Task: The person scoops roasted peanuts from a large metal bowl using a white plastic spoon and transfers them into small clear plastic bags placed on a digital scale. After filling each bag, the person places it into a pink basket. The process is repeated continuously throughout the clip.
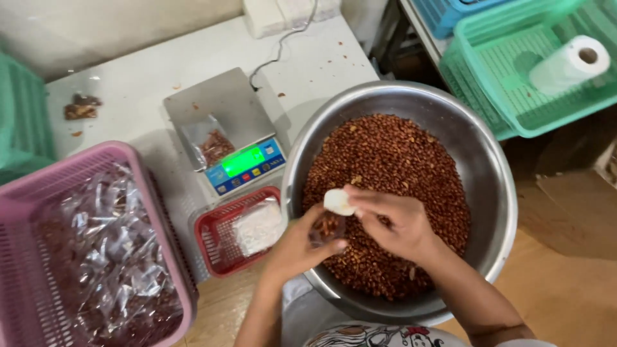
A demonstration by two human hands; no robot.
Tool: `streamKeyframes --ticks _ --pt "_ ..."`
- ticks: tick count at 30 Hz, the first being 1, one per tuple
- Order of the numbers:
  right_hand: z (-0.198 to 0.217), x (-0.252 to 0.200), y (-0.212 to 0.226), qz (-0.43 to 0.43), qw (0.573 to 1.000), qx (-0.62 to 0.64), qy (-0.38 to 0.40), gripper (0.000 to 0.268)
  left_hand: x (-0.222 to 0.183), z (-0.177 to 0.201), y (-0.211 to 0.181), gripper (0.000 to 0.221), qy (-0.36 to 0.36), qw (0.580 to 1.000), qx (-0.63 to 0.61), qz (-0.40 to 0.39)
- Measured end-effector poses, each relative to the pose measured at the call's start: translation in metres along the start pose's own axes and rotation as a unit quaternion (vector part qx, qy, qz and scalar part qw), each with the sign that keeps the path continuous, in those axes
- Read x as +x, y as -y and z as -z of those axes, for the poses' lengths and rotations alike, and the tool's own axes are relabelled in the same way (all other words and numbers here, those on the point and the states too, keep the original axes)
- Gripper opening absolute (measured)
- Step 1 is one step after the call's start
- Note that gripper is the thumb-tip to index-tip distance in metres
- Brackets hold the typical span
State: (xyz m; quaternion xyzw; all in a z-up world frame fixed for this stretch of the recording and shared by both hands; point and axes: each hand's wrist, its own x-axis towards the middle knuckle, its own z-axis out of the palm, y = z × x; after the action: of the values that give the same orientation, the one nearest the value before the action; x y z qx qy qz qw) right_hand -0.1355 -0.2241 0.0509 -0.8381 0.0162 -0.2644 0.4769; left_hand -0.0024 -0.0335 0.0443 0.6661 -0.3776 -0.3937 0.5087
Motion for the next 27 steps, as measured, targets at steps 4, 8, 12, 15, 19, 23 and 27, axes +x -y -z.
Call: streamKeyframes --ticks 4,8,12,15,19,23,27 --pt "0.008 0.006 0.020 -0.039 0.998 0.044 -0.031 0.022 0.010 -0.024 0.020 0.030 -0.120 0.990 0.032 -0.070" --pt "0.021 -0.004 0.031 -0.125 0.981 0.037 -0.142 0.018 0.013 0.011 -0.020 0.045 -0.203 0.979 0.025 -0.002" --pt "0.034 -0.020 0.024 -0.164 0.963 0.024 -0.211 0.022 0.109 0.116 0.185 0.053 -0.453 0.807 -0.224 -0.306" --pt "0.040 -0.042 -0.027 -0.130 0.968 -0.165 -0.135 0.018 0.138 0.203 0.297 0.039 -0.591 0.726 0.333 0.112" --pt "0.007 -0.068 -0.044 -0.093 0.971 -0.220 -0.025 0.019 0.129 0.214 0.199 0.024 -0.646 0.708 0.180 -0.221" --pt "-0.006 -0.079 -0.048 -0.083 0.966 -0.241 0.038 0.016 0.075 0.240 0.160 0.043 -0.645 0.692 0.086 -0.314" --pt "0.005 -0.082 -0.051 -0.088 0.965 -0.235 0.081 0.020 -0.048 0.240 0.106 0.011 -0.614 0.771 -0.066 -0.155"
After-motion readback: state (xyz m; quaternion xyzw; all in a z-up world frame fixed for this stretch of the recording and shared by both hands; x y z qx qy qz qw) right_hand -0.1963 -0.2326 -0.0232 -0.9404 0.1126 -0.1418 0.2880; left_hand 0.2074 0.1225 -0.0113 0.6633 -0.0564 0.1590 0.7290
